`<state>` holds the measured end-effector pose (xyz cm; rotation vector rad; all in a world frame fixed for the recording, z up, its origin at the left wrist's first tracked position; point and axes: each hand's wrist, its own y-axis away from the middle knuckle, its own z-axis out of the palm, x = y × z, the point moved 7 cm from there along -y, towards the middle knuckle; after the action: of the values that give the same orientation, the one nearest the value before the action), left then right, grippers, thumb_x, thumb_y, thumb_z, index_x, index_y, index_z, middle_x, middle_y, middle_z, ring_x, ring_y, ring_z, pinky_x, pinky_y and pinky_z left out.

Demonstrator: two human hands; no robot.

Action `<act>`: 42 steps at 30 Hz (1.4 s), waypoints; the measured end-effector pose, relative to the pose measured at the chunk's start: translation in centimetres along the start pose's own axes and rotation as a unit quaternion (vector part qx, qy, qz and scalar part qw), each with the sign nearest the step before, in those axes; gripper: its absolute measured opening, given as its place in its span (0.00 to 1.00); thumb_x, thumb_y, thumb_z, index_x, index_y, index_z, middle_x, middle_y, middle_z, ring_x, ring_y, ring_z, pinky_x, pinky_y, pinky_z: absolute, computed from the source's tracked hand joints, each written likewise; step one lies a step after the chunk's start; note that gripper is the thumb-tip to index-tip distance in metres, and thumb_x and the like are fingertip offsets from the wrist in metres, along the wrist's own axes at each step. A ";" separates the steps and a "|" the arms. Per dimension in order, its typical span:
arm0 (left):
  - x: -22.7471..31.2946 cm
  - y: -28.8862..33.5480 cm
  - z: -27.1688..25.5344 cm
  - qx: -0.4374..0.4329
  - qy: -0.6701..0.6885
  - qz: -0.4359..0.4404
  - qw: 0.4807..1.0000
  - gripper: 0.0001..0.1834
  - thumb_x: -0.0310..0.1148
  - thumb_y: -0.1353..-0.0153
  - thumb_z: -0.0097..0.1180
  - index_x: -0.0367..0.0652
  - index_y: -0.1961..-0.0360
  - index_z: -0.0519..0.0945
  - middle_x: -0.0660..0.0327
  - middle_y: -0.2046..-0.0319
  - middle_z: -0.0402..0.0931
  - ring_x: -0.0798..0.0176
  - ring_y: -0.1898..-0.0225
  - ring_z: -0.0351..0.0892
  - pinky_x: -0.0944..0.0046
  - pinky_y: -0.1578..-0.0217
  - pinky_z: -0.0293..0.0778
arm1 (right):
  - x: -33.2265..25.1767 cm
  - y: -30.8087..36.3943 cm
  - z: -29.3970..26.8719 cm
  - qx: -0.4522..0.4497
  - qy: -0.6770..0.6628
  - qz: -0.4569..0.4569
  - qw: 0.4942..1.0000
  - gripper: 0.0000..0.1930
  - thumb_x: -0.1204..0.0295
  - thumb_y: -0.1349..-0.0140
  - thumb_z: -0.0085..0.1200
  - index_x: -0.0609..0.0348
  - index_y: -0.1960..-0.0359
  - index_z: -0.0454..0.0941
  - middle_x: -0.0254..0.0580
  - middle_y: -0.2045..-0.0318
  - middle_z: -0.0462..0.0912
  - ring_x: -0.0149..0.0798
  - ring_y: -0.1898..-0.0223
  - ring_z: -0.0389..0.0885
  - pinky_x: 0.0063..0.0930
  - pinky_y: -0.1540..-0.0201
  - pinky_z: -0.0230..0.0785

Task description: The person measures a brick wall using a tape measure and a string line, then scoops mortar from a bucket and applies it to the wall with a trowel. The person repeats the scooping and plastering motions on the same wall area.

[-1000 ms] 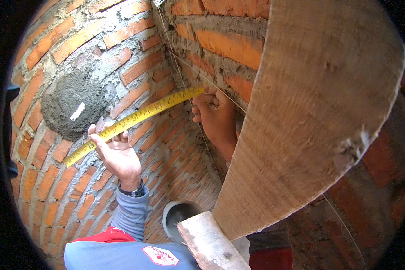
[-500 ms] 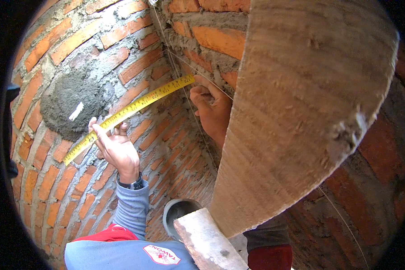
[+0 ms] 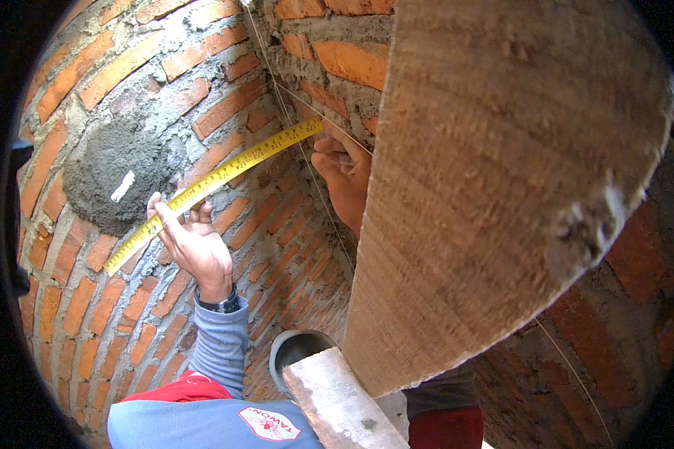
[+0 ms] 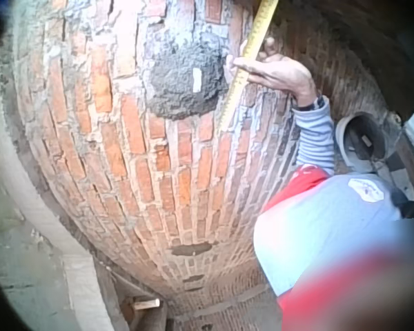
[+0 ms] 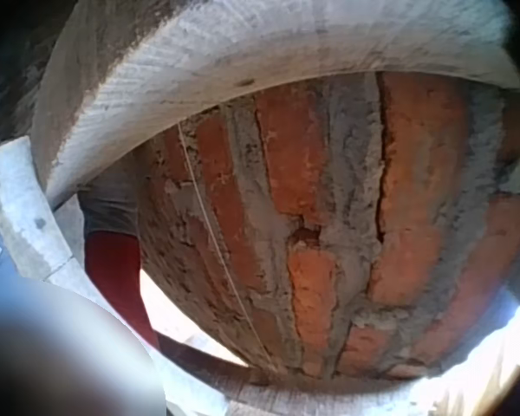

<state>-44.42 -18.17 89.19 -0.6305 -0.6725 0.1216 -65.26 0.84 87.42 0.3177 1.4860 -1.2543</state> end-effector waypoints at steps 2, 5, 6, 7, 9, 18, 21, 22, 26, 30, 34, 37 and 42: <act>0.0 0.0 0.0 -0.003 0.001 -0.001 1.000 0.19 0.44 0.17 0.45 0.52 0.33 0.64 0.57 0.45 0.74 0.62 0.47 0.81 0.60 0.61 0.83 | 0.0 0.0 0.0 0.001 -0.001 0.010 1.000 0.29 0.73 0.28 0.58 0.62 0.27 0.69 0.33 0.49 0.81 0.31 0.42 0.78 0.30 0.35 0.70; -0.1 0.1 0.1 -0.006 -0.004 -0.005 1.000 0.19 0.45 0.18 0.46 0.52 0.34 0.65 0.58 0.46 0.74 0.63 0.49 0.82 0.60 0.61 0.83 | 0.0 0.0 0.0 0.002 0.003 0.011 1.000 0.29 0.73 0.28 0.58 0.62 0.27 0.69 0.33 0.49 0.81 0.31 0.42 0.78 0.30 0.34 0.70; -0.1 0.1 0.0 0.002 -0.008 -0.007 1.000 0.19 0.45 0.18 0.47 0.52 0.34 0.66 0.59 0.46 0.74 0.63 0.49 0.82 0.60 0.61 0.83 | 0.0 0.0 0.0 0.002 -0.001 0.012 1.000 0.29 0.73 0.28 0.58 0.62 0.27 0.69 0.33 0.49 0.81 0.31 0.42 0.77 0.30 0.34 0.70; -0.1 0.1 0.1 -0.004 -0.005 -0.008 1.000 0.18 0.45 0.18 0.47 0.52 0.34 0.66 0.59 0.46 0.74 0.63 0.49 0.82 0.60 0.61 0.83 | 0.1 0.0 0.0 0.003 -0.005 0.011 1.000 0.29 0.74 0.28 0.58 0.62 0.26 0.69 0.32 0.49 0.81 0.31 0.42 0.77 0.30 0.34 0.70; -0.2 0.1 0.0 0.007 -0.006 -0.007 1.000 0.18 0.45 0.18 0.47 0.52 0.35 0.66 0.59 0.47 0.74 0.63 0.49 0.82 0.60 0.61 0.83 | 0.3 -0.1 0.0 0.004 -0.009 0.008 1.000 0.29 0.74 0.29 0.59 0.62 0.26 0.69 0.32 0.49 0.81 0.31 0.41 0.77 0.31 0.34 0.70; -0.6 0.2 -0.3 0.011 -0.010 -0.013 1.000 0.20 0.45 0.19 0.48 0.50 0.33 0.66 0.58 0.46 0.74 0.62 0.49 0.82 0.60 0.60 0.82 | 0.7 -0.2 -0.3 0.001 0.030 -0.016 0.999 0.30 0.73 0.29 0.59 0.61 0.26 0.69 0.33 0.48 0.81 0.31 0.42 0.77 0.31 0.34 0.70; -0.7 0.1 -0.4 0.022 -0.011 -0.019 1.000 0.21 0.45 0.19 0.49 0.49 0.33 0.66 0.57 0.46 0.75 0.62 0.49 0.82 0.61 0.60 0.82 | 0.6 -0.1 -0.3 0.000 0.037 -0.020 0.999 0.30 0.73 0.29 0.60 0.61 0.27 0.69 0.34 0.48 0.82 0.32 0.42 0.77 0.32 0.34 0.70; -0.8 0.1 -0.3 0.020 -0.005 -0.019 1.000 0.21 0.45 0.19 0.49 0.49 0.32 0.67 0.57 0.46 0.75 0.62 0.51 0.82 0.61 0.59 0.81 | 0.6 -0.1 -0.3 0.000 0.034 -0.018 0.999 0.30 0.72 0.29 0.60 0.62 0.27 0.69 0.34 0.48 0.82 0.32 0.42 0.77 0.32 0.34 0.70; -1.0 0.2 -0.4 0.045 0.000 -0.025 0.999 0.20 0.43 0.18 0.48 0.50 0.32 0.68 0.57 0.49 0.78 0.62 0.55 0.81 0.62 0.58 0.80 | 0.7 -0.1 -0.3 0.000 0.023 -0.004 1.000 0.31 0.72 0.30 0.61 0.62 0.26 0.68 0.35 0.48 0.82 0.33 0.43 0.77 0.32 0.34 0.70; -0.2 0.5 -0.2 0.048 0.013 -0.011 0.999 0.18 0.44 0.18 0.45 0.49 0.35 0.70 0.59 0.55 0.78 0.64 0.61 0.80 0.63 0.64 0.78 | 0.4 0.1 -0.2 0.013 -0.015 0.009 1.000 0.24 0.68 0.28 0.61 0.63 0.34 0.74 0.35 0.51 0.82 0.30 0.47 0.79 0.30 0.39 0.73; 1.7 -0.7 0.8 -0.023 0.007 0.026 0.999 0.19 0.49 0.17 0.38 0.48 0.39 0.68 0.61 0.61 0.74 0.68 0.66 0.76 0.66 0.73 0.72 | 0.3 0.5 0.0 -0.004 -0.063 0.070 0.996 0.15 0.62 0.26 0.62 0.59 0.48 0.80 0.33 0.61 0.84 0.26 0.57 0.80 0.27 0.48 0.74; 2.4 -1.9 1.1 -0.109 -0.021 0.035 0.993 0.31 0.60 0.21 0.40 0.47 0.32 0.65 0.56 0.58 0.78 0.61 0.61 0.81 0.62 0.63 0.80 | -0.2 0.9 -0.1 -0.036 -0.099 0.079 0.991 0.12 0.60 0.26 0.61 0.56 0.55 0.82 0.31 0.68 0.82 0.25 0.62 0.78 0.24 0.53 0.72; -0.8 -2.1 1.3 -0.201 0.352 -0.042 0.913 0.51 0.76 0.33 0.43 0.49 0.21 0.58 0.45 0.42 0.80 0.47 0.36 0.78 0.45 0.34 0.74 | -0.2 1.3 -0.5 -0.041 -0.184 0.086 0.978 0.13 0.58 0.25 0.60 0.55 0.57 0.82 0.29 0.69 0.81 0.25 0.64 0.77 0.24 0.53 0.71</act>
<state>-46.00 -19.47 90.74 -0.9699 -0.0136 -0.3258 -64.48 1.82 86.85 0.1455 1.1619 -1.0447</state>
